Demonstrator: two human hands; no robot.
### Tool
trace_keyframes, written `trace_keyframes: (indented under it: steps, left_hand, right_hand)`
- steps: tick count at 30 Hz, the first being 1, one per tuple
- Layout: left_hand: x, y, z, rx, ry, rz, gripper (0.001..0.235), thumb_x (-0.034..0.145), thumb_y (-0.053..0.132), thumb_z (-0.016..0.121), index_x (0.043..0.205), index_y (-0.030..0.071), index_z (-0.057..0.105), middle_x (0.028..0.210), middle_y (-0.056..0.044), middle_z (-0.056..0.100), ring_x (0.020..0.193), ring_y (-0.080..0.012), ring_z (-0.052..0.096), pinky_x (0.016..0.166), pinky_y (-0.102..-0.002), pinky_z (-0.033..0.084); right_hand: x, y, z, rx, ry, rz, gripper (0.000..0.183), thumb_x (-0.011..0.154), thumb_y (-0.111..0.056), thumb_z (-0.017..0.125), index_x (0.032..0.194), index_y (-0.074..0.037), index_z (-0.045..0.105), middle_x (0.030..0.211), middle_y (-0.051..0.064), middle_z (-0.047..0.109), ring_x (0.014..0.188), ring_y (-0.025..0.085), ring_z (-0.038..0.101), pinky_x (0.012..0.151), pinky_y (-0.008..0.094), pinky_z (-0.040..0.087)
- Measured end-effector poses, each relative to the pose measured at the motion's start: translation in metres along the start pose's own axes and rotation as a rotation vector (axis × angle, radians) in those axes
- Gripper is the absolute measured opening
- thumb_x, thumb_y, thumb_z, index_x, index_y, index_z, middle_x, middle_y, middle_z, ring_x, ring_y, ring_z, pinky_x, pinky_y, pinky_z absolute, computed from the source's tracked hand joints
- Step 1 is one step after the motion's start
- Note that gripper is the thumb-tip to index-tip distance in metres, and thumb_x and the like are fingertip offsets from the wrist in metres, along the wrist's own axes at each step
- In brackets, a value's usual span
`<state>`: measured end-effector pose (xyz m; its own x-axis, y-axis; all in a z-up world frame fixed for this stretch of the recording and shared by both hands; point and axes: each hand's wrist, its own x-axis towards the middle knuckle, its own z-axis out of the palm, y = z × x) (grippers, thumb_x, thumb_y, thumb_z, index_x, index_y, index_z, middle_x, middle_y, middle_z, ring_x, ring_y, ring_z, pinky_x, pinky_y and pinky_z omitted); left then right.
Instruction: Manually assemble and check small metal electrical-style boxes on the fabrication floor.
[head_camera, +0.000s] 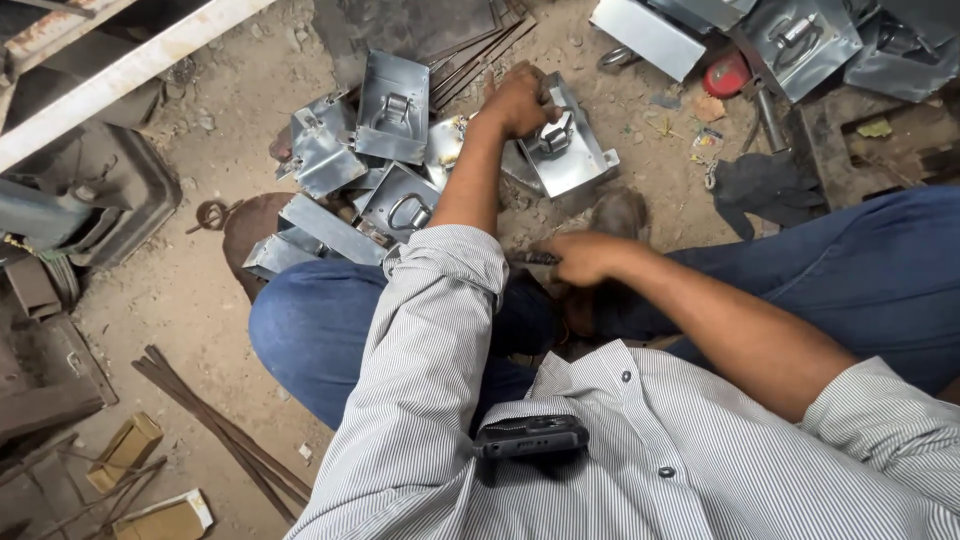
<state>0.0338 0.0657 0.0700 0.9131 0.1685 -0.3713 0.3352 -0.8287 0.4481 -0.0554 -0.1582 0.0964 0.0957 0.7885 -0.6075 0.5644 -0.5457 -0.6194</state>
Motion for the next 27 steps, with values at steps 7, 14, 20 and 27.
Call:
trace_keyframes:
  steps: [7, 14, 20, 27]
  left_hand:
    - [-0.011, -0.025, -0.011, -0.065, 0.585, -0.168, 0.016, 0.087, 0.016, 0.066, 0.097, 0.018, 0.077, 0.130, -0.007, 0.060, 0.128, -0.0257, 0.053, 0.118, -0.060, 0.020]
    - [-0.011, -0.027, 0.007, -0.169, 0.780, -0.084, 0.016, 0.083, 0.026, 0.078, 0.098, 0.019, 0.076, 0.116, -0.006, 0.069, 0.117, -0.0291, 0.062, 0.105, -0.045, 0.045]
    - [-0.015, -0.015, 0.018, -0.147, 0.575, -0.116, 0.035, 0.069, 0.033, 0.090, 0.099, 0.020, 0.075, 0.121, -0.004, 0.065, 0.124, -0.0284, 0.054, 0.107, -0.055, 0.038]
    - [-0.015, 0.003, 0.010, 0.055, 0.444, -0.259, 0.033, 0.075, 0.030, 0.084, 0.104, 0.020, 0.075, 0.139, -0.005, 0.055, 0.144, -0.0281, 0.036, 0.120, -0.065, 0.014]
  right_hand:
    - [-0.019, 0.008, -0.020, -0.162, 0.139, 0.102, 0.051, 0.084, -0.009, 0.057, 0.135, -0.005, 0.060, 0.122, 0.028, 0.068, 0.118, 0.043, 0.064, 0.101, 0.051, 0.051]
    - [-0.012, 0.008, -0.014, -0.233, 0.111, 0.073, 0.055, 0.082, -0.009, 0.057, 0.137, -0.006, 0.058, 0.125, 0.027, 0.065, 0.120, 0.043, 0.062, 0.101, 0.050, 0.050]
    - [-0.019, 0.015, -0.023, -0.256, 0.095, 0.018, 0.061, 0.080, -0.008, 0.059, 0.141, -0.007, 0.056, 0.129, 0.025, 0.065, 0.125, 0.040, 0.060, 0.106, 0.048, 0.049]
    - [-0.024, 0.022, -0.036, -0.273, 0.082, 0.078, 0.060, 0.085, -0.014, 0.063, 0.144, -0.011, 0.056, 0.127, 0.025, 0.066, 0.122, 0.039, 0.063, 0.105, 0.048, 0.049]
